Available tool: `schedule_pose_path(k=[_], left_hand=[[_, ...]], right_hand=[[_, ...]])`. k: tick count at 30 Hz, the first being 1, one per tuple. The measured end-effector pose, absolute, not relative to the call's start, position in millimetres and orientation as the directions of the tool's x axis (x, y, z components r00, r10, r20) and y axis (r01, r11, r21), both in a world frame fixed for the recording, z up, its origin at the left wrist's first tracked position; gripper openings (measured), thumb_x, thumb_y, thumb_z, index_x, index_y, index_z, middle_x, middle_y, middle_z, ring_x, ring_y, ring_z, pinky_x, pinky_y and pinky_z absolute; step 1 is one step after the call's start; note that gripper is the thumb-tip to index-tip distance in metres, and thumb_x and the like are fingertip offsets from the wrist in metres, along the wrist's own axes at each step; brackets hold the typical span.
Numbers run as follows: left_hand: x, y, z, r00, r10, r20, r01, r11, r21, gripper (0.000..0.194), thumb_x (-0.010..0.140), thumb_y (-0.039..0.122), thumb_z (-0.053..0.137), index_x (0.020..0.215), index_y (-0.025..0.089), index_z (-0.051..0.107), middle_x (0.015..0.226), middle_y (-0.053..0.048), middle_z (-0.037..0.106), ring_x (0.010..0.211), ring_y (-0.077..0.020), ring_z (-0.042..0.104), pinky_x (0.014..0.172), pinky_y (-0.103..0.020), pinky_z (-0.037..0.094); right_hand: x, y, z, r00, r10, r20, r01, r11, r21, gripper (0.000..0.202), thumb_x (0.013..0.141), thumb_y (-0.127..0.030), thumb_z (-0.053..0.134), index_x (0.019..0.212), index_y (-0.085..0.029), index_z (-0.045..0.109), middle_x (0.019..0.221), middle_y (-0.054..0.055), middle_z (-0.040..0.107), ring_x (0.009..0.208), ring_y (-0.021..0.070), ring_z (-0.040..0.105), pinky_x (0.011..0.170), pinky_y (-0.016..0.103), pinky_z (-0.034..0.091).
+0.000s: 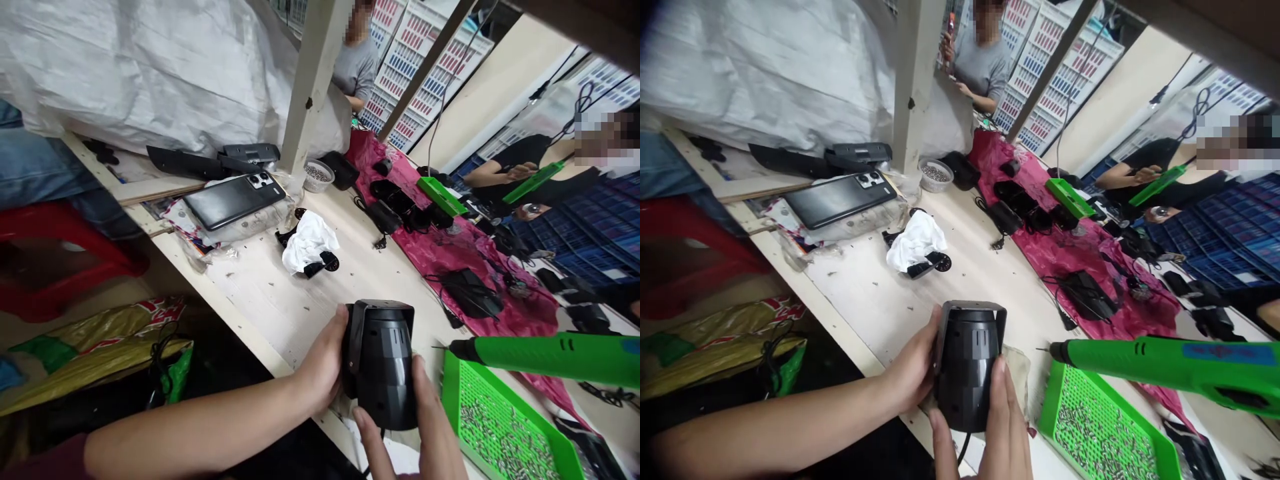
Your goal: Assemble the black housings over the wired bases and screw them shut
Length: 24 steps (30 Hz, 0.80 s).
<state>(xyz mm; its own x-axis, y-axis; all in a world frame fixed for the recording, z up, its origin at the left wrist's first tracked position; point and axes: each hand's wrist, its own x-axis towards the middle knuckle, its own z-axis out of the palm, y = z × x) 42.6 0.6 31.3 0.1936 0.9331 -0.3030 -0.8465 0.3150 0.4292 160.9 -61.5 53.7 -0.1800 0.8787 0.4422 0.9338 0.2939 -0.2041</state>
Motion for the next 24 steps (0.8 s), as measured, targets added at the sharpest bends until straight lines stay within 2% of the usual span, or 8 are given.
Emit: schedule_pose_path(k=[4, 9, 14, 20, 24], left_hand=[[44, 1, 26, 0.202, 0.924, -0.326, -0.866, 0.323, 0.381, 0.062, 0.082, 0.065, 0.054, 0.108, 0.012, 0.069, 0.106, -0.014, 0.072, 0.112, -0.0303, 0.061, 0.098, -0.039, 0.044], [46, 2, 21, 0.213, 0.917, -0.338, -0.873, 0.334, 0.356, 0.058, 0.083, 0.062, 0.055, 0.108, 0.012, 0.069, 0.109, -0.013, 0.072, 0.113, -0.0304, 0.06, 0.1, -0.041, 0.043], [46, 3, 20, 0.239, 0.904, -0.355, -0.873, 0.36, 0.33, 0.059, 0.088, 0.062, 0.047, 0.109, 0.012, 0.068, 0.11, -0.014, 0.071, 0.114, -0.0299, 0.06, 0.1, -0.04, 0.043], [45, 2, 20, 0.22, 0.911, -0.349, -0.874, 0.343, 0.344, 0.052, 0.085, 0.058, 0.056, 0.111, 0.015, 0.067, 0.116, -0.011, 0.069, 0.119, -0.0275, 0.057, 0.104, -0.037, 0.039], [45, 1, 20, 0.234, 0.901, -0.365, -0.863, 0.365, 0.35, 0.053, 0.087, 0.058, 0.052, 0.113, 0.014, 0.065, 0.117, -0.012, 0.068, 0.118, -0.0282, 0.057, 0.101, -0.038, 0.042]], right_hand=[[161, -56, 47, -0.166, 0.878, 0.449, 0.926, 0.295, -0.234, 0.071, 0.087, -0.046, 0.054, 0.148, -0.017, 0.029, 0.134, 0.023, 0.054, 0.117, 0.0402, 0.058, 0.084, 0.056, 0.055], [162, -54, 41, -0.141, 0.898, 0.417, 0.922, 0.273, -0.276, 0.068, 0.088, -0.048, 0.053, 0.145, -0.017, 0.033, 0.132, 0.022, 0.055, 0.117, 0.0396, 0.058, 0.088, 0.059, 0.052], [162, -54, 39, -0.122, 0.91, 0.396, 0.916, 0.257, -0.307, 0.069, 0.087, -0.05, 0.053, 0.144, -0.016, 0.035, 0.134, 0.02, 0.055, 0.119, 0.0391, 0.057, 0.086, 0.055, 0.054], [163, -56, 46, -0.092, 0.95, 0.299, 0.914, 0.2, -0.353, 0.07, 0.088, -0.052, 0.052, 0.145, -0.017, 0.034, 0.139, 0.019, 0.052, 0.124, 0.0373, 0.054, 0.089, 0.051, 0.054], [162, -57, 46, -0.05, 0.961, 0.273, 0.911, 0.156, -0.383, 0.072, 0.087, -0.054, 0.053, 0.146, -0.02, 0.032, 0.14, 0.018, 0.051, 0.127, 0.0358, 0.051, 0.094, 0.052, 0.051]])
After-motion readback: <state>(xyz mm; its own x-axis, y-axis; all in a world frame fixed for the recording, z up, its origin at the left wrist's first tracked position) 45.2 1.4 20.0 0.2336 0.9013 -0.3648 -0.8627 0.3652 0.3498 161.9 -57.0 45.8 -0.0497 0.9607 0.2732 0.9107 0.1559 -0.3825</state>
